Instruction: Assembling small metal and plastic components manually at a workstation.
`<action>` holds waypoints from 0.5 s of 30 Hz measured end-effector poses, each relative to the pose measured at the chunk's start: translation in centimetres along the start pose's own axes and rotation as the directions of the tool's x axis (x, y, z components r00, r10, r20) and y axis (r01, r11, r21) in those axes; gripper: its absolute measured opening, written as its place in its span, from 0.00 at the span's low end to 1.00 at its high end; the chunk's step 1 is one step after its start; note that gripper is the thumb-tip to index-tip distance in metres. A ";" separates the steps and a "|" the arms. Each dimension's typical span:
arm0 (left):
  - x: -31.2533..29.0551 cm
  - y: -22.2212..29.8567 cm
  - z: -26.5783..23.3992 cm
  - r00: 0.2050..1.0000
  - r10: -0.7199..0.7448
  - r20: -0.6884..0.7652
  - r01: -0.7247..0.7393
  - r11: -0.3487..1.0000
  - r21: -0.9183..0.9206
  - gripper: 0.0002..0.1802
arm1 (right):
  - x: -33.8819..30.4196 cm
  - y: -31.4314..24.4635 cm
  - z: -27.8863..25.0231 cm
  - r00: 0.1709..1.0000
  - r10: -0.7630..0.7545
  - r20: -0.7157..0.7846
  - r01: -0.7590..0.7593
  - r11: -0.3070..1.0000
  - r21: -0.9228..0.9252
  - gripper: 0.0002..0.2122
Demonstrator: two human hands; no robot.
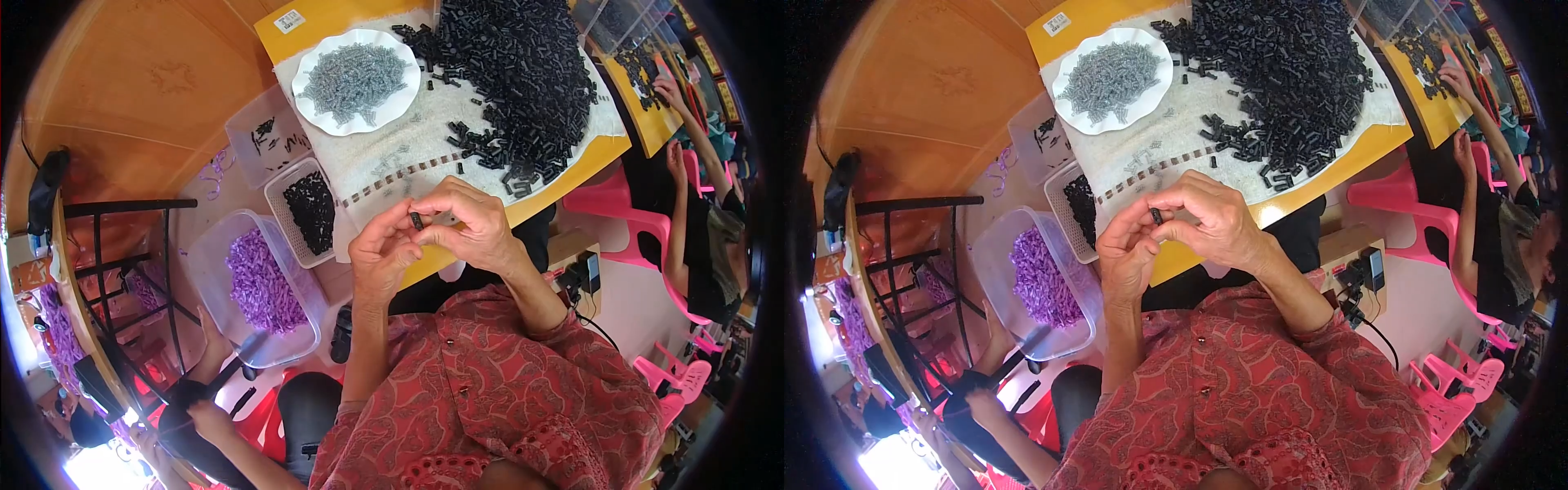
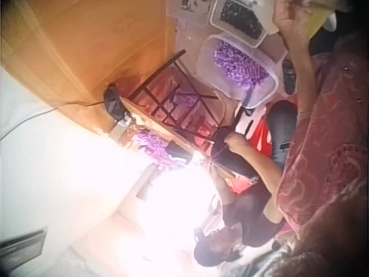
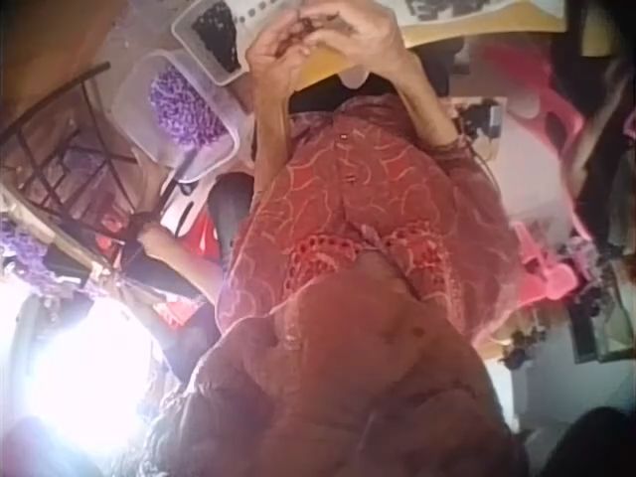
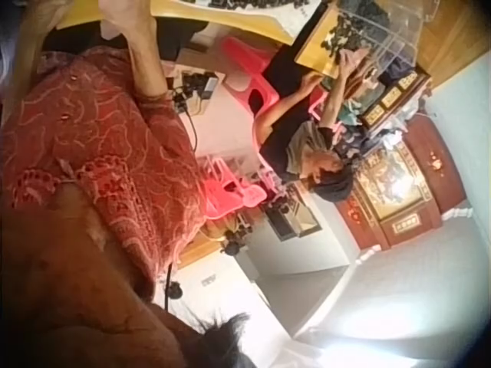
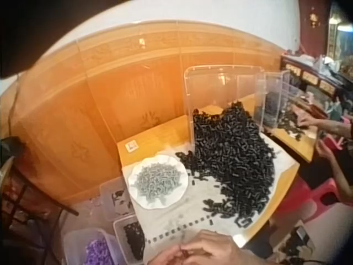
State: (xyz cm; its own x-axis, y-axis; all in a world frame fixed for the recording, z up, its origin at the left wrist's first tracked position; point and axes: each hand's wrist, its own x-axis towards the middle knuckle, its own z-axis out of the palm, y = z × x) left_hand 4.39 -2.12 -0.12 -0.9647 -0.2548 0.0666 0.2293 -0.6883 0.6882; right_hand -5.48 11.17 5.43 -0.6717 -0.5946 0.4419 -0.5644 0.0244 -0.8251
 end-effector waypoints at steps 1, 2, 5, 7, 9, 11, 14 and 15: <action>-0.1 0.1 0.0 0.999 -0.013 -0.035 0.015 0.998 0.059 0.33 | -0.1 0.0 0.1 1.000 0.000 0.001 0.000 1.000 0.001 0.16; -0.1 0.0 -0.1 0.999 -0.013 -0.036 0.015 0.998 0.059 0.33 | -0.2 0.1 0.1 1.000 0.015 -0.005 -0.015 1.000 0.012 0.16; -0.3 -0.3 -0.5 1.000 0.001 -0.020 0.001 0.997 0.082 0.32 | -0.4 0.1 0.1 1.000 0.029 -0.004 -0.028 1.000 0.013 0.16; -0.3 -0.5 -0.5 1.000 0.016 -0.017 -0.015 0.998 0.058 0.31 | -0.4 0.0 0.1 1.000 0.026 0.003 -0.026 1.000 0.002 0.15; -0.3 -0.5 -0.2 1.000 0.008 -0.025 -0.006 0.998 0.063 0.30 | -0.6 0.0 0.2 0.998 0.065 -0.013 -0.065 0.998 0.017 0.15; -0.3 -0.6 -0.2 1.000 -0.002 -0.031 0.004 0.998 0.067 0.29 | -0.9 -0.1 0.3 0.996 0.084 -0.018 -0.083 0.996 0.020 0.15; -0.4 -0.6 -0.5 1.000 -0.012 -0.025 0.015 0.995 0.102 0.29 | -0.9 -0.1 0.5 0.995 0.095 -0.034 -0.094 0.995 0.029 0.14; -0.4 -0.6 -0.3 1.000 0.011 -0.012 -0.010 0.996 0.086 0.28 | -0.9 -0.1 0.5 0.995 0.087 -0.043 -0.086 0.996 0.034 0.15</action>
State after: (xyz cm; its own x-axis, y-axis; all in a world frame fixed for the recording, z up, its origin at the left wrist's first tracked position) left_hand 4.64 -1.81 -0.71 -0.9606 -0.2703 0.0652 0.2265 -0.6246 0.7474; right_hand -4.55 11.29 4.93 -0.7387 -0.5547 0.3830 -0.4878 0.0477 -0.8717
